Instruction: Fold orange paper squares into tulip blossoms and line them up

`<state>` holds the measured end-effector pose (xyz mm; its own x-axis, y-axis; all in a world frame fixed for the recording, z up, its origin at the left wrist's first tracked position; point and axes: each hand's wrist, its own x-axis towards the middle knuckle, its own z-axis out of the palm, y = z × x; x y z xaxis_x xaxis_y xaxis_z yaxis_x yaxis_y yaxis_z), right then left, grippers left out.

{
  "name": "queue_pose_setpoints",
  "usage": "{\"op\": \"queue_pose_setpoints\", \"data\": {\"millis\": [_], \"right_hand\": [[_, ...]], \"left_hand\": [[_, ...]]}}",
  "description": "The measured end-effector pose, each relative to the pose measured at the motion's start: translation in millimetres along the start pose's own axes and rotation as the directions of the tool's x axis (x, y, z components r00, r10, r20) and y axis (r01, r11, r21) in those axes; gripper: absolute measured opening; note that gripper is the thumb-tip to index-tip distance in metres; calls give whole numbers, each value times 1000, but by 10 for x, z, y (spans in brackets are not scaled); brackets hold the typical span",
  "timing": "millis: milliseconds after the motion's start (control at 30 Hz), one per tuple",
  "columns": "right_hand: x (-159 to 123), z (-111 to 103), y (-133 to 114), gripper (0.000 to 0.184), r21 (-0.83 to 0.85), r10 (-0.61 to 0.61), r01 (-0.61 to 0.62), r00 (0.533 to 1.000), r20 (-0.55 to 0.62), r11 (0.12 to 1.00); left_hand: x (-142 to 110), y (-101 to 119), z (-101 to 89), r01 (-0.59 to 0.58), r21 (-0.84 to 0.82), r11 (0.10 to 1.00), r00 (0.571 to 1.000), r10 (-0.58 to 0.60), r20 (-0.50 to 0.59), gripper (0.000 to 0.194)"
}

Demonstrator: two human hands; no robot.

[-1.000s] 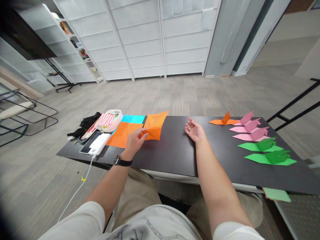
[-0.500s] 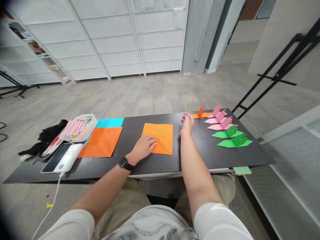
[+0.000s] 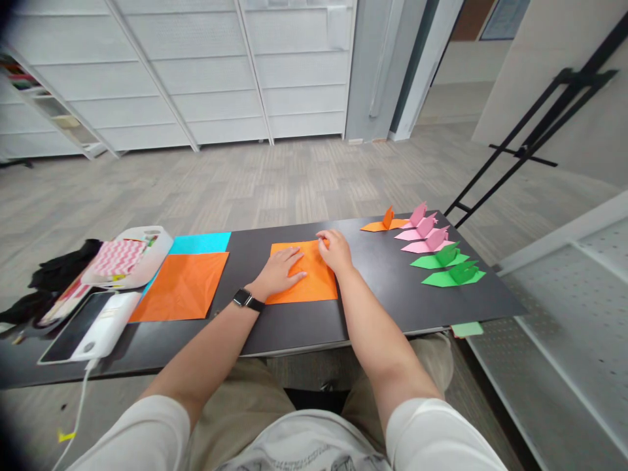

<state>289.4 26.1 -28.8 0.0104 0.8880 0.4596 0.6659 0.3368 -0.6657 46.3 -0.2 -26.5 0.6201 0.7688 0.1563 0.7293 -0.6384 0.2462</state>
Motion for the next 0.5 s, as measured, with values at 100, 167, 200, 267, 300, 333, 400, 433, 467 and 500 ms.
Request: {"op": "queue_pose_setpoints", "data": {"millis": [100,167,200,267,300,333,400,433,467,500], "right_hand": [[-55,78,-94,33,-151,-66,95,980,186,984],[-83,136,-154,37,-226,-70,137,957,283,964],[-93,162,-177,39,-258,-68,156,945,320,953],[-110,201,-204,43,-311,-67,194,924,378,930],[-118,213,-211,44,-331,-66,209,916,395,920],[-127,221,-214,45,-347,-65,218,913,403,912],[-147,223,-217,45,-369,-64,227,912,405,901],[-158,218,-217,44,-375,-65,230,912,404,898],[-167,209,-218,43,-379,-65,230,913,402,896],[-175,195,-216,41,-381,-65,231,914,401,895]], "left_hand": [[-44,-11,13,32,-6,999,999,-32,-30,66],[-54,-15,13,38,-20,999,999,-39,-32,66],[-53,-17,13,39,-30,999,999,-40,-28,66],[-44,-22,14,41,-55,998,999,-42,-12,68],[-38,-25,14,45,-67,997,999,-45,-4,69],[-33,-29,15,50,-77,996,999,-49,3,70],[-26,-39,14,57,-91,994,998,-56,14,75],[-24,-46,14,59,-95,994,998,-57,19,77],[-23,-54,15,59,-96,994,998,-57,25,79],[-23,-62,16,59,-95,994,998,-56,32,80]]}}
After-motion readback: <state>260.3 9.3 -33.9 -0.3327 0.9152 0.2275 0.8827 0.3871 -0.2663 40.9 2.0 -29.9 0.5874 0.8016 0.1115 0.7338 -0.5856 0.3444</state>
